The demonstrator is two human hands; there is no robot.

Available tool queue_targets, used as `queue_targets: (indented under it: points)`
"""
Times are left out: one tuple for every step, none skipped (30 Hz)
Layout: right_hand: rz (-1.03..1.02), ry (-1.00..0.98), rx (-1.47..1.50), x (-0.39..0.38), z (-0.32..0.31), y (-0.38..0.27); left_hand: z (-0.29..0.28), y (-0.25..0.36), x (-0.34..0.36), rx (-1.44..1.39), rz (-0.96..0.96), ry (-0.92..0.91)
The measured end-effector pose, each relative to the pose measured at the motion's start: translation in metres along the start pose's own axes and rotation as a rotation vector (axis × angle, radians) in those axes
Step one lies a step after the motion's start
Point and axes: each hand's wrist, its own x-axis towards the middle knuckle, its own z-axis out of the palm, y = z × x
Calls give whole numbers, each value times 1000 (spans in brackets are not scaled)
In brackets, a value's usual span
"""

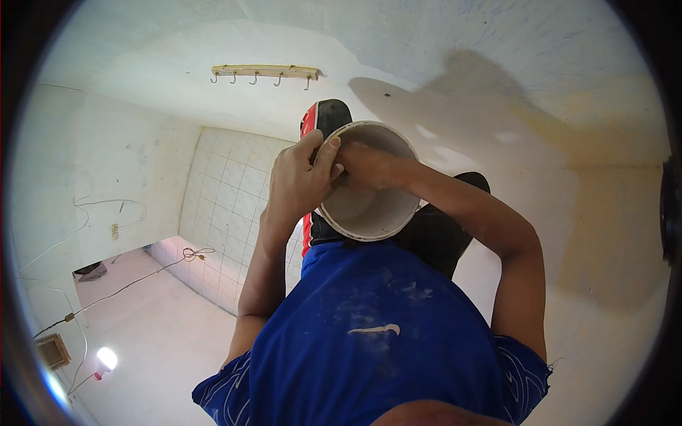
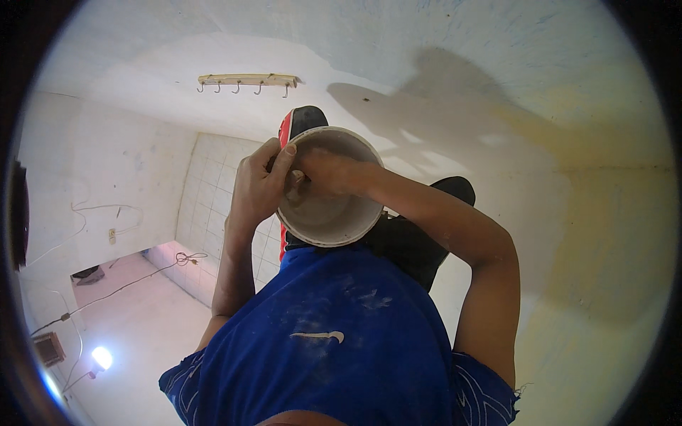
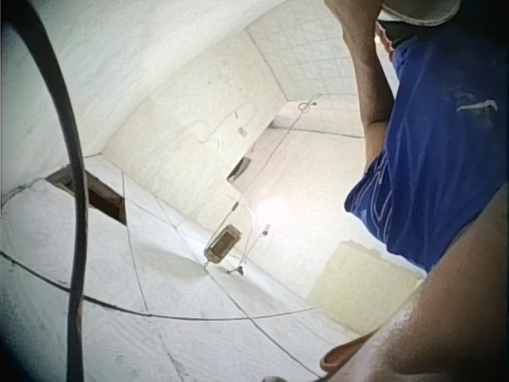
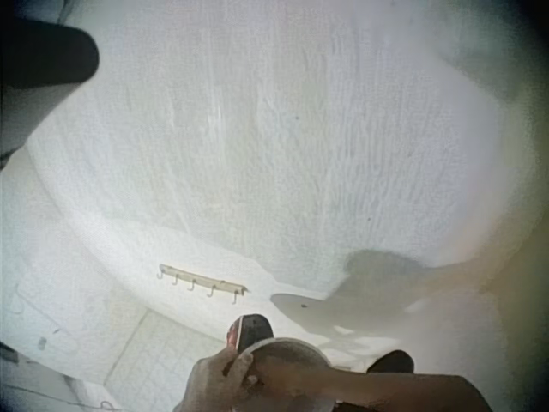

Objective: Painting the ceiling of a room using a paintbrush and a bucket of paint.

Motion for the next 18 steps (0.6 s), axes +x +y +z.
queue_targets:
  points:
    - [-2, 2, -2, -1, -3, -3, -1, 0, 0, 1, 2, 2]
    - [-41, 6, -52, -4, -6, -5, -1, 0, 0, 34, -1, 5]
    - [-80, 9, -101, -6, -8, -8, -2, 1, 0, 67, -4, 7]
    - [-81, 13, -102, -6, -6, -7, -2, 1, 0, 68, -1, 8]
    - [-62, 14, -118, -4, -1, -3, -1, 2, 0, 46, -20, 0]
    - [-42, 15, -133, -3, 2, 0, -1, 3, 0, 23, -38, -9]
    - [-40, 19, -133, 0, 6, 4, -1, 5, 0, 23, -35, -11]
    - [-17, 2, -114, 2, 9, 8, -1, 8, 0, 25, -47, -11]
    - [6, -14, -96, 4, 12, 13, 0, 11, 0, 26, -58, -12]
    - [-1, -17, -95, 4, 10, 7, -2, 7, -1, 31, -62, -7]
    - [-29, -16, -126, 0, 3, -4, -3, 4, -1, 61, -41, 11]
    - [-57, -15, -156, -1, -2, -12, -4, 2, -1, 91, -21, 30]
    - [-55, -11, -156, -2, 0, -11, -3, 2, -1, 91, -17, 27]
    - [-62, -2, -156, -1, 3, -7, -2, 2, 0, 82, -21, 20]
    - [-69, 8, -157, 0, 6, -5, -2, 3, 0, 73, -26, 14]
    - [-68, 11, -155, 2, 11, 0, -1, 4, 0, 73, -24, 11]
    - [-102, 60, -173, 3, 17, 4, -1, 7, 0, 71, -31, 6]
    - [-135, 110, -192, 5, 21, 10, -1, 9, 1, 69, -37, 1]
